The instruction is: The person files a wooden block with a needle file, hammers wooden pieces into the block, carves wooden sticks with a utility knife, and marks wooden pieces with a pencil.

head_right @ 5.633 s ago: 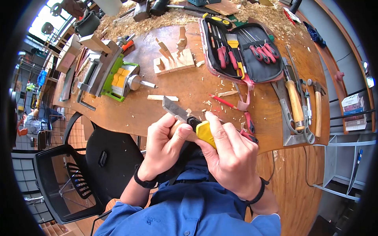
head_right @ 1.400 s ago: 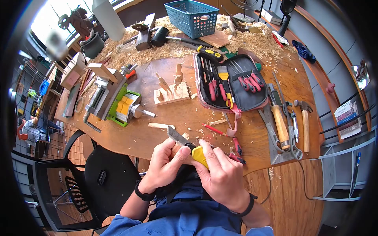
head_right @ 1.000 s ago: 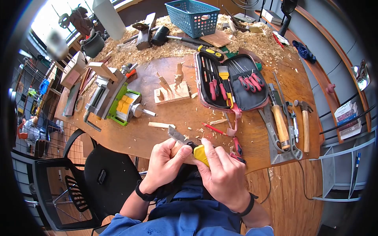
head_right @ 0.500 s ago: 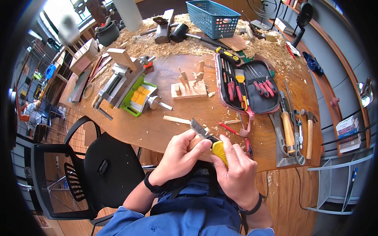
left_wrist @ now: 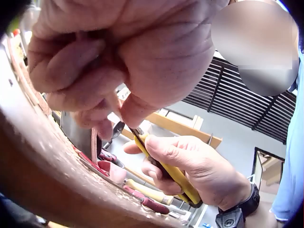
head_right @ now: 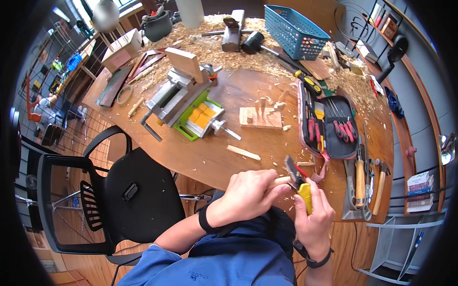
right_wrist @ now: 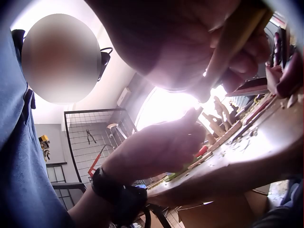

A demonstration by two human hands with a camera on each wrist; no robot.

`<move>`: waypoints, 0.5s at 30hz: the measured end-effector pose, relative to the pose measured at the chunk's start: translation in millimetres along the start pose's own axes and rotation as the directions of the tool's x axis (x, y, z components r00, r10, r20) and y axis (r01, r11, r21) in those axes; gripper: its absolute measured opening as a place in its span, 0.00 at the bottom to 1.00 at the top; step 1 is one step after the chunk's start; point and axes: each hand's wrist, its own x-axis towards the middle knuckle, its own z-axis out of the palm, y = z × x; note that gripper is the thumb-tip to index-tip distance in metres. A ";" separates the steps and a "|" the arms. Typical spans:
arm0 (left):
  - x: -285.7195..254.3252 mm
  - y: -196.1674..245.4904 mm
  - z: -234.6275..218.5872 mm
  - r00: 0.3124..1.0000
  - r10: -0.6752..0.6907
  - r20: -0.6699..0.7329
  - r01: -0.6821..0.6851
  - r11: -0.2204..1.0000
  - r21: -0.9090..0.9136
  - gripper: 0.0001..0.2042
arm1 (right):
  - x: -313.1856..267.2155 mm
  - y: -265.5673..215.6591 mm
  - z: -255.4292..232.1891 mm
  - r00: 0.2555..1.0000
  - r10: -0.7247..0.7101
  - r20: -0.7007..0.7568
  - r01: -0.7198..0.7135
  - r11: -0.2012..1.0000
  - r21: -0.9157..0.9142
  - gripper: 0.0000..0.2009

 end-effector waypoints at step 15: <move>-2.5 -27.5 -24.0 0.962 0.272 0.001 -0.233 0.824 0.516 0.15 | 10.6 28.1 -9.1 0.999 -0.031 -0.025 0.025 0.975 -0.219 0.19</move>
